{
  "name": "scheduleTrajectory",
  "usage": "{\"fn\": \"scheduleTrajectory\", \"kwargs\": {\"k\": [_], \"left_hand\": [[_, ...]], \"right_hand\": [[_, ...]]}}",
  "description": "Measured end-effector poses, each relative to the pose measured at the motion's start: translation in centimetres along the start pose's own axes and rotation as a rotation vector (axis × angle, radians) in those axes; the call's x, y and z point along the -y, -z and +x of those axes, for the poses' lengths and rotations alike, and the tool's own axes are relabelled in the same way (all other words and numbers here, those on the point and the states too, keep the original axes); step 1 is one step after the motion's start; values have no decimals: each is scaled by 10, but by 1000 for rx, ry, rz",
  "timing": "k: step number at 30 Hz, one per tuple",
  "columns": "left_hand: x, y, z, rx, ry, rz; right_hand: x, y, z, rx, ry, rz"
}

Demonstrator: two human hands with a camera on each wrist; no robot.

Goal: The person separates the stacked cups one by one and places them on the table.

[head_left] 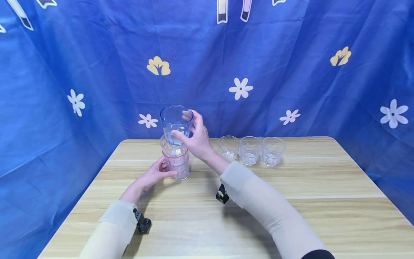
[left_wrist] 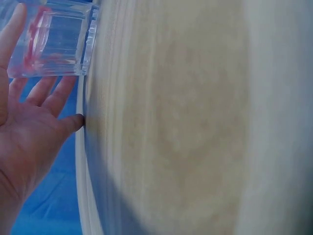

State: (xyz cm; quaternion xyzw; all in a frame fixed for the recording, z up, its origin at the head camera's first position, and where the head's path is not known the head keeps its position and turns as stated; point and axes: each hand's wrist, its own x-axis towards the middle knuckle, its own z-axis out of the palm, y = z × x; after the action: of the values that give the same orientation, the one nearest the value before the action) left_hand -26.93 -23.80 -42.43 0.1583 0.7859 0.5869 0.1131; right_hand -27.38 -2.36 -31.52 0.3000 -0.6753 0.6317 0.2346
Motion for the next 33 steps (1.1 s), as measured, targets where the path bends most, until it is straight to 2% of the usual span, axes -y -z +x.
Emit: {"fn": "scheduleTrajectory", "kwargs": {"k": [6, 15, 22, 28, 33], "left_hand": [[0, 0, 1, -3, -5, 7], [3, 1, 2, -10, -2, 16], [4, 2, 1, -6, -1, 12], [4, 2, 1, -4, -4, 9], [3, 2, 2, -3, -4, 17]], "right_hand": [[6, 23, 2, -16, -4, 17], [1, 73, -12, -38, -71, -12], [-6, 103, -30, -45, -119, -7], [-13, 125, -53, 11, -191, -9], [-18, 137, -77, 52, -283, -25]]}}
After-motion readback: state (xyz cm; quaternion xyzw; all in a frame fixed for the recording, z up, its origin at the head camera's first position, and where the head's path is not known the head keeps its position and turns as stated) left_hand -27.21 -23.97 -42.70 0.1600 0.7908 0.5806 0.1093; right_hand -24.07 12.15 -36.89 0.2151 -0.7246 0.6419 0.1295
